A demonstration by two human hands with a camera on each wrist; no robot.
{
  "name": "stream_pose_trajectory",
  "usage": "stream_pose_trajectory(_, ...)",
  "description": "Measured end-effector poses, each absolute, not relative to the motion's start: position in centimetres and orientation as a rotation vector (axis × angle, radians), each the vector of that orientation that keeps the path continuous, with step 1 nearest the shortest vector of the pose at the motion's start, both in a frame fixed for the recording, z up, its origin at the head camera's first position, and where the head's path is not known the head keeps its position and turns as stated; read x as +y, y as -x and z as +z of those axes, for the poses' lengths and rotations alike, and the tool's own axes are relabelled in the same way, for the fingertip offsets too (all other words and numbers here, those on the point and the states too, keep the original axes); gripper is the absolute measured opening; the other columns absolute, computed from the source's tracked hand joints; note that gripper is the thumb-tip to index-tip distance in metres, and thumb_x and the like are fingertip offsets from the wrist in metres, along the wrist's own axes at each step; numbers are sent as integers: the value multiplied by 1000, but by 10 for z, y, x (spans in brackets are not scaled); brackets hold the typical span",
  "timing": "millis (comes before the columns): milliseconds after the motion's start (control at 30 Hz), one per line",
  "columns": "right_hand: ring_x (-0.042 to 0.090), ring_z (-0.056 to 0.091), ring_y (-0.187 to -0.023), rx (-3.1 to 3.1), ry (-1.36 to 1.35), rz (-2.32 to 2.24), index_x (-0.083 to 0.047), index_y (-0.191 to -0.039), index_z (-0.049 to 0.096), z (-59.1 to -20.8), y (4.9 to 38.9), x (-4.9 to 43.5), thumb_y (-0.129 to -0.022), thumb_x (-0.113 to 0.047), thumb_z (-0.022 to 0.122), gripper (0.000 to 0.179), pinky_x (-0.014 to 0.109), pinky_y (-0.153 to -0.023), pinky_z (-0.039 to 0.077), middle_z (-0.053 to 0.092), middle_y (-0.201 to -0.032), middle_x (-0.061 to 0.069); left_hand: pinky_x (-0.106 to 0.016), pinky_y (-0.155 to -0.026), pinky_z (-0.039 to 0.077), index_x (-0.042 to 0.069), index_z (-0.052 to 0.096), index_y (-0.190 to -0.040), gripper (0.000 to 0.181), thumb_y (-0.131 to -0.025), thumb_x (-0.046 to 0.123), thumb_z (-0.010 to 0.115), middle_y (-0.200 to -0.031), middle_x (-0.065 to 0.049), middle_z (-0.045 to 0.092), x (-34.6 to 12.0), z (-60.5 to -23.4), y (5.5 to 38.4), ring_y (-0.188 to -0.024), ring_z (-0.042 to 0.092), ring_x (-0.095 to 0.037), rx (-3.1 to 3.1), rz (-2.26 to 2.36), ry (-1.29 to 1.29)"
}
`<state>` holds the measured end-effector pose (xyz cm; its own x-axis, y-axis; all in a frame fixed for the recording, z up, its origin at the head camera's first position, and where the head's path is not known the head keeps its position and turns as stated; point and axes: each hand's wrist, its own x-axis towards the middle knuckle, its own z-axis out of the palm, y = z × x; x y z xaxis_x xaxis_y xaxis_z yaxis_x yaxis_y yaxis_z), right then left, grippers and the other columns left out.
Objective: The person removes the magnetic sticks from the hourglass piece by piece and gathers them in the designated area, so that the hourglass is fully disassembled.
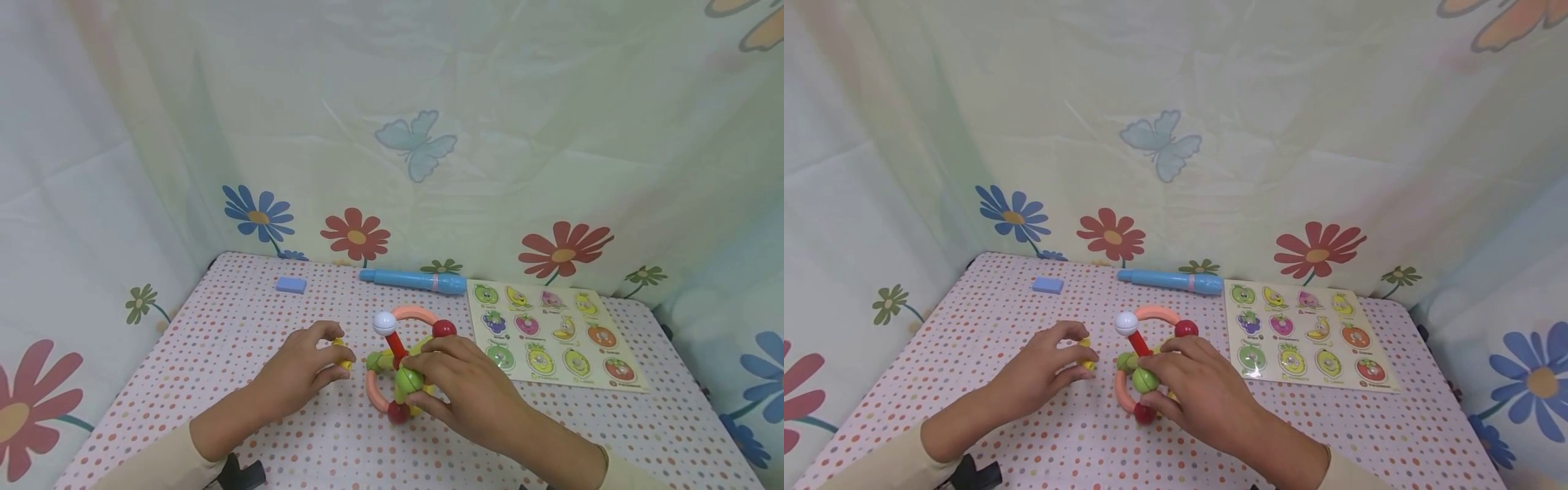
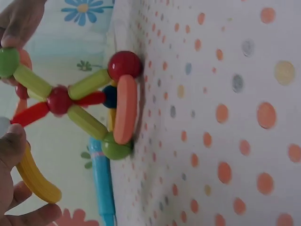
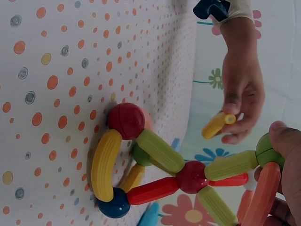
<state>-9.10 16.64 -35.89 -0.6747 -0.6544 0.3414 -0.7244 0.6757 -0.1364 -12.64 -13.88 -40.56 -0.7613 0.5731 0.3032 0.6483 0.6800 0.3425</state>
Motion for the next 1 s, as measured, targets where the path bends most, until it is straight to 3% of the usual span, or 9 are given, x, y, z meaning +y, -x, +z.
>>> stream_pose_trajectory(267, 12, 52, -118, -2576, -1122, 408, -22, -127, 69, -361, 91, 167, -85, -44, 83, 49, 35, -97, 49, 66, -116, -13, -44, -96, 53, 20, 78, -107, 20, -89, 25, 83, -138, -9, 51, -153, -422, 137, -123, 57, -27, -2887, -846, 978)
stream_pose_trajectory(433, 13, 52, -117, -2559, -1127, 416, -22, -127, 69, -362, 91, 167, -83, -41, 86, 51, 35, -97, 49, 66, -115, -13, -43, -94, 51, 15, 76, -113, 33, -83, 20, 87, -134, -8, 54, -158, -433, 142, -117, 55, -22, -2934, -876, 986)
stream_pose_trajectory(667, 12, 51, -118, -2585, -1124, 399, -23, -127, 69, -361, 91, 167, -88, -48, 79, 48, 34, -98, 49, 66, -116, -13, -43, -107, 45, 18, 66, -133, 58, -79, 17, 88, -144, -1, 54, -168, -444, 146, -134, 49, -24, -3055, -902, 868)
stream_pose_trajectory(1000, 11, 51, -119, -2603, -1117, 379, -23, -127, 69, -361, 91, 168, -88, -50, 78, 48, 35, -100, 47, 66, -116, -14, -47, -110, 42, 21, 61, -138, 71, -74, 11, 90, -145, 0, 55, -181, -455, 148, -136, 49, -25, -3152, -908, 725)
